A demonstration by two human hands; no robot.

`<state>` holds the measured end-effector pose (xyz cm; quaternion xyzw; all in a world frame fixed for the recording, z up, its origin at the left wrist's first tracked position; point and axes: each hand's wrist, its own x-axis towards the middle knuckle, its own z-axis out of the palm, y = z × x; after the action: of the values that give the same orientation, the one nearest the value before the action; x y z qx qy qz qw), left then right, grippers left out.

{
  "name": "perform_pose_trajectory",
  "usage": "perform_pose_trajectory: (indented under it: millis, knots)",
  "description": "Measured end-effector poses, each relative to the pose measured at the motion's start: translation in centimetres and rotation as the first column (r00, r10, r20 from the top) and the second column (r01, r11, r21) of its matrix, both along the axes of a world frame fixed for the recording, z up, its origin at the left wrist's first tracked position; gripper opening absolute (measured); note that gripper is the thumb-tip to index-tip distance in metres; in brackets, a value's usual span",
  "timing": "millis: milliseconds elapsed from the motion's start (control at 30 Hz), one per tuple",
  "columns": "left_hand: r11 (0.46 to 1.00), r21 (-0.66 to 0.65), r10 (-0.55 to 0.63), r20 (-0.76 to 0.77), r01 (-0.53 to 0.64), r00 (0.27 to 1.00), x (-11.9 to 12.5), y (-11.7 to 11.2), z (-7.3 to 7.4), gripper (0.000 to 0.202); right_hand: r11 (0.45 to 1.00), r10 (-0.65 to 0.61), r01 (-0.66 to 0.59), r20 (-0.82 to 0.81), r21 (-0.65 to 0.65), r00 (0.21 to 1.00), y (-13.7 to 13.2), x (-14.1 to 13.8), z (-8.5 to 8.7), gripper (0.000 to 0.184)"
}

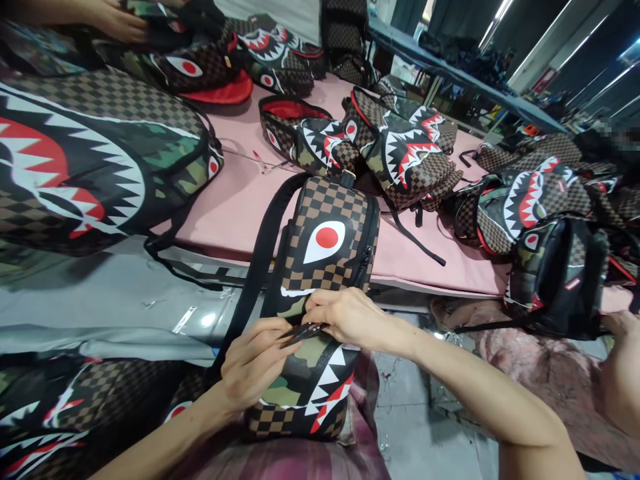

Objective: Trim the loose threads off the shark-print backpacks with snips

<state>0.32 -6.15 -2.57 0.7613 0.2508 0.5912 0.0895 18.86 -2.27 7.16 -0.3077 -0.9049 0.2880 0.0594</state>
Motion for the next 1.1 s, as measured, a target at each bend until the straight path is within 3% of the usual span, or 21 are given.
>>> perform_pose_trajectory:
  millis: [167,333,400,500,600,700,800,933,1000,1100]
  knots:
    - [0.997,-0.065,0.042,-0.029,-0.044,0.999,-0.1,-0.1,0.2,0.012,0.992,0.123,-0.12,0.102,-0.038,0.987,1.4,-0.8,0.2,0.035]
    - [0.992,-0.122,0.017,-0.014,-0.018,1.0,-0.5,-0.1,0.2,0.016,0.991,0.101,-0.121,0.278,0.056,0.955,1.1,-1.5,-0.3,0.022]
    - [0.992,-0.125,-0.003,-0.006,0.002,1.0,-0.6,-0.1,0.0,0.018,0.996,0.055,-0.072,0.258,0.056,0.964,0.7,-1.8,-0.5,0.018]
    - [0.989,-0.145,-0.031,0.026,0.034,0.999,-0.6,-0.1,-0.3,0.021,0.992,-0.122,0.124,0.086,-0.009,0.989,0.4,-1.8,0.0,0.011]
    - [0.987,-0.153,-0.049,0.048,0.056,0.998,-0.5,-0.2,-0.3,0.023,0.938,-0.34,0.333,-0.061,-0.096,0.939,0.3,-1.0,0.9,0.015]
    - [0.987,-0.154,-0.047,0.029,0.051,0.998,-0.7,-0.1,0.5,0.02,0.913,-0.403,0.402,0.004,-0.064,0.915,-0.4,0.3,1.3,0.017]
    - [0.956,-0.292,-0.053,-0.17,0.001,0.984,-1.4,0.6,2.3,0.013,0.924,-0.377,0.382,0.151,-0.006,0.914,-1.8,1.2,1.1,0.011]
    - [0.909,-0.416,-0.23,-0.493,0.004,0.839,-2.1,3.5,4.9,0.019,0.938,-0.347,0.348,0.093,0.013,0.933,-3.6,1.5,0.4,0.022]
    - [0.878,-0.474,-0.382,-0.598,0.074,0.704,-1.8,5.1,6.0,0.02,0.939,-0.342,0.34,0.051,0.04,0.938,-4.0,1.5,0.1,0.026]
    - [0.798,-0.602,-0.522,-0.674,0.02,0.523,-0.6,6.6,7.6,0.019,0.942,-0.331,0.324,0.082,0.085,0.94,-4.2,1.7,0.0,0.031]
